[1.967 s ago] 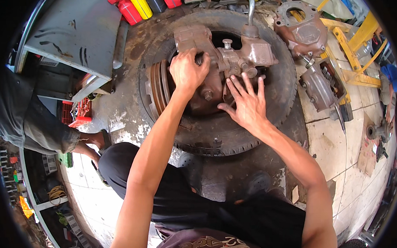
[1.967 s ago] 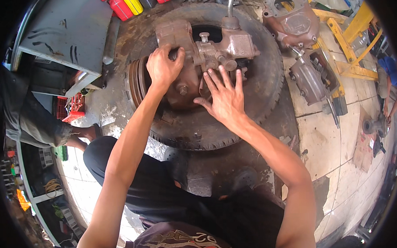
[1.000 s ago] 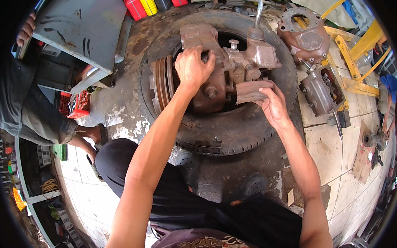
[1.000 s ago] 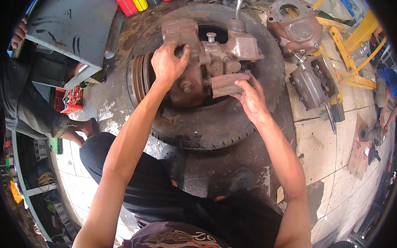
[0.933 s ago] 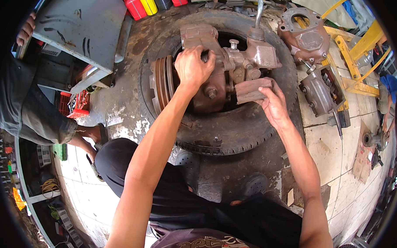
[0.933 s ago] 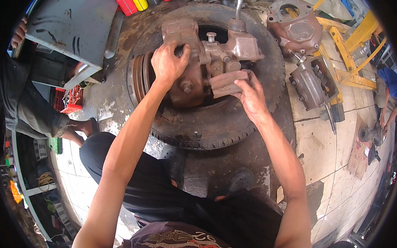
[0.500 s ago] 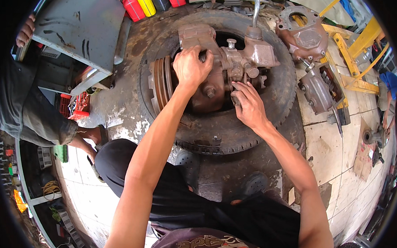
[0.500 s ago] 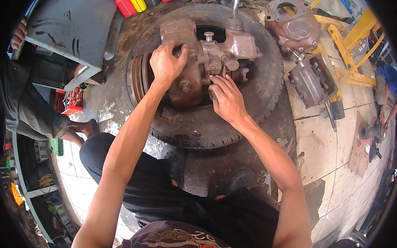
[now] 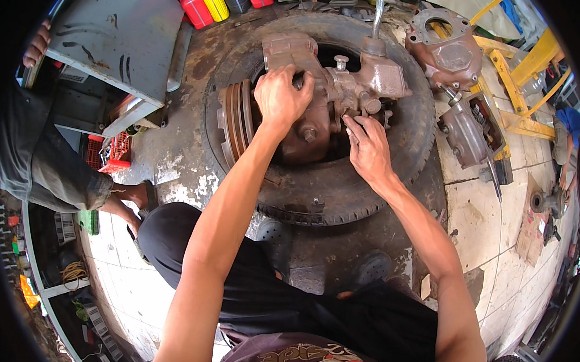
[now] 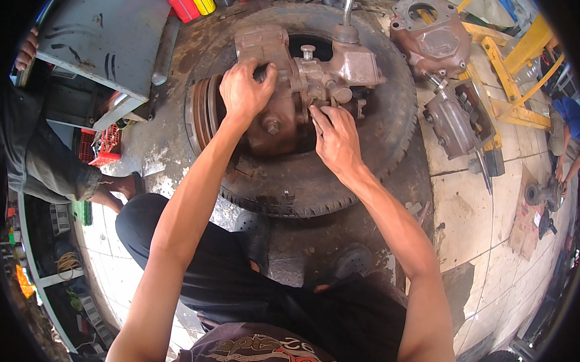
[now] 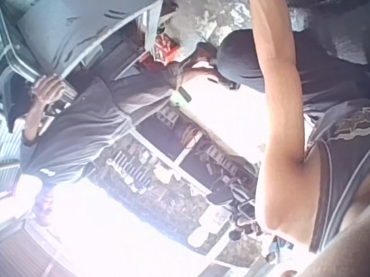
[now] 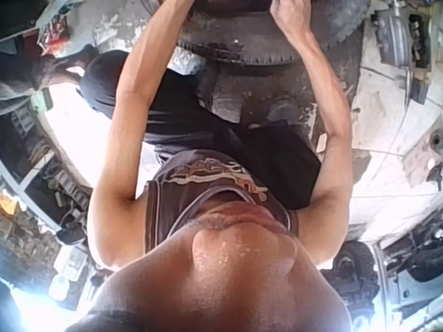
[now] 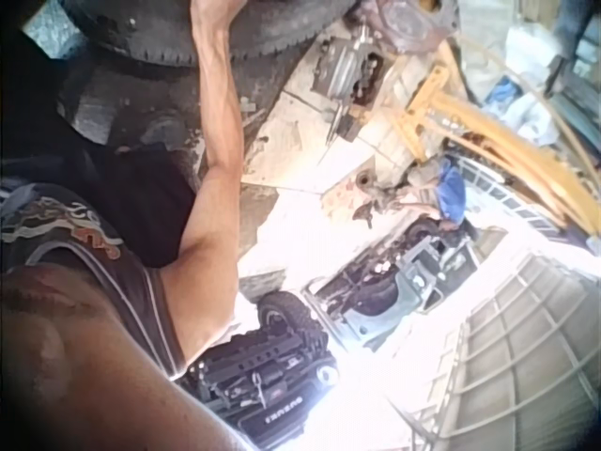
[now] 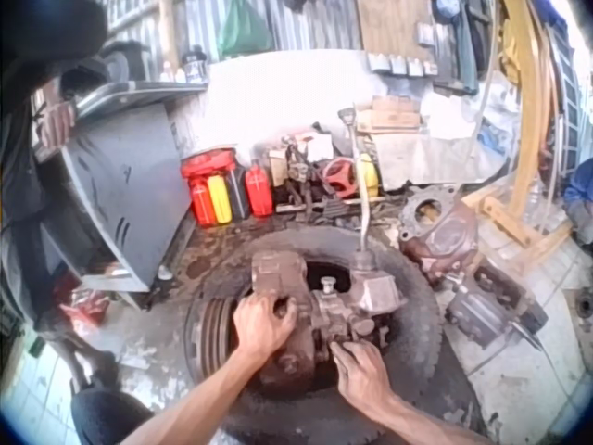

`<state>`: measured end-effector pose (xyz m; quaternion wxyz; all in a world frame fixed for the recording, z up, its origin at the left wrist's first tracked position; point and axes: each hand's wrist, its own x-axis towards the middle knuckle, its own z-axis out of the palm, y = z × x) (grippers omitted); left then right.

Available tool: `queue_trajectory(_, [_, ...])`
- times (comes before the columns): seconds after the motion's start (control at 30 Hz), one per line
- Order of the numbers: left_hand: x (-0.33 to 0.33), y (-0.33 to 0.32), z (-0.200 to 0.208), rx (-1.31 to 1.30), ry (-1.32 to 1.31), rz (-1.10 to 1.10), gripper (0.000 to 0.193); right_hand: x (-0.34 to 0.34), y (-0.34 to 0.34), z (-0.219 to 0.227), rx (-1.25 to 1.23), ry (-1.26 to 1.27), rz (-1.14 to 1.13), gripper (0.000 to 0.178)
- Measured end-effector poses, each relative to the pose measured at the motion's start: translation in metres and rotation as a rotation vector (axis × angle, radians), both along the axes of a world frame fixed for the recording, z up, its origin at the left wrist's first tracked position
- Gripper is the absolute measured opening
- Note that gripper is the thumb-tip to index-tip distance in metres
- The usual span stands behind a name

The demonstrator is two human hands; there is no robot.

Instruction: The person uses both hands to manipulate and assemble a mechanical component, likely a brake caliper, resting on a tire. They repeatedly adjust and press parts of the assembly together.

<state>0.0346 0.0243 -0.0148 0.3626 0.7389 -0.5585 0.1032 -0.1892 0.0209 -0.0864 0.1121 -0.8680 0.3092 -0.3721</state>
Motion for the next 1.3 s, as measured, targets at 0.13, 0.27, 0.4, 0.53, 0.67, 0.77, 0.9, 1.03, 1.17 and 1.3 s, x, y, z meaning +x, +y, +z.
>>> queue_trajectory(0.13, [-0.001,0.000,0.000,-0.002,-0.015,0.007,0.035,0.009,0.003,-0.004,-0.054,-0.042,0.002,0.045])
queue_trajectory(0.27, [-0.002,0.000,0.001,-0.017,-0.018,0.016,0.035,0.005,0.010,-0.005,-0.010,0.075,-0.001,0.054])
queue_trajectory(0.4, [-0.002,0.000,0.001,-0.004,-0.008,0.007,0.034,0.006,0.012,-0.001,0.072,0.090,0.009,0.068])
queue_trajectory(0.53, [-0.001,-0.001,0.000,-0.004,-0.016,0.004,0.034,0.014,0.018,-0.005,0.037,0.099,-0.052,0.069])
queue_trajectory(0.67, [-0.001,-0.001,0.000,-0.020,-0.020,0.007,0.033,0.013,0.025,-0.002,-0.042,0.167,-0.061,0.057])
queue_trajectory(0.77, [-0.001,0.000,-0.002,-0.020,-0.026,0.012,0.033,0.009,0.014,0.009,-0.055,0.245,-0.110,0.059])
queue_trajectory(0.9, [-0.002,-0.001,-0.001,-0.054,-0.030,0.007,0.029,-0.001,0.017,0.008,-0.050,0.257,-0.019,0.061])
queue_trajectory(1.03, [-0.001,-0.002,0.000,-0.017,-0.038,0.022,0.033,0.003,0.011,0.013,-0.069,0.258,-0.062,0.065])
queue_trajectory(1.17, [-0.004,0.001,0.000,-0.003,-0.012,-0.001,0.032,-0.005,0.018,0.008,-0.079,0.312,-0.062,0.068])
queue_trajectory(1.3, [-0.002,0.001,-0.002,-0.015,-0.038,0.008,0.031,-0.006,0.014,0.010,-0.042,0.328,-0.074,0.065])
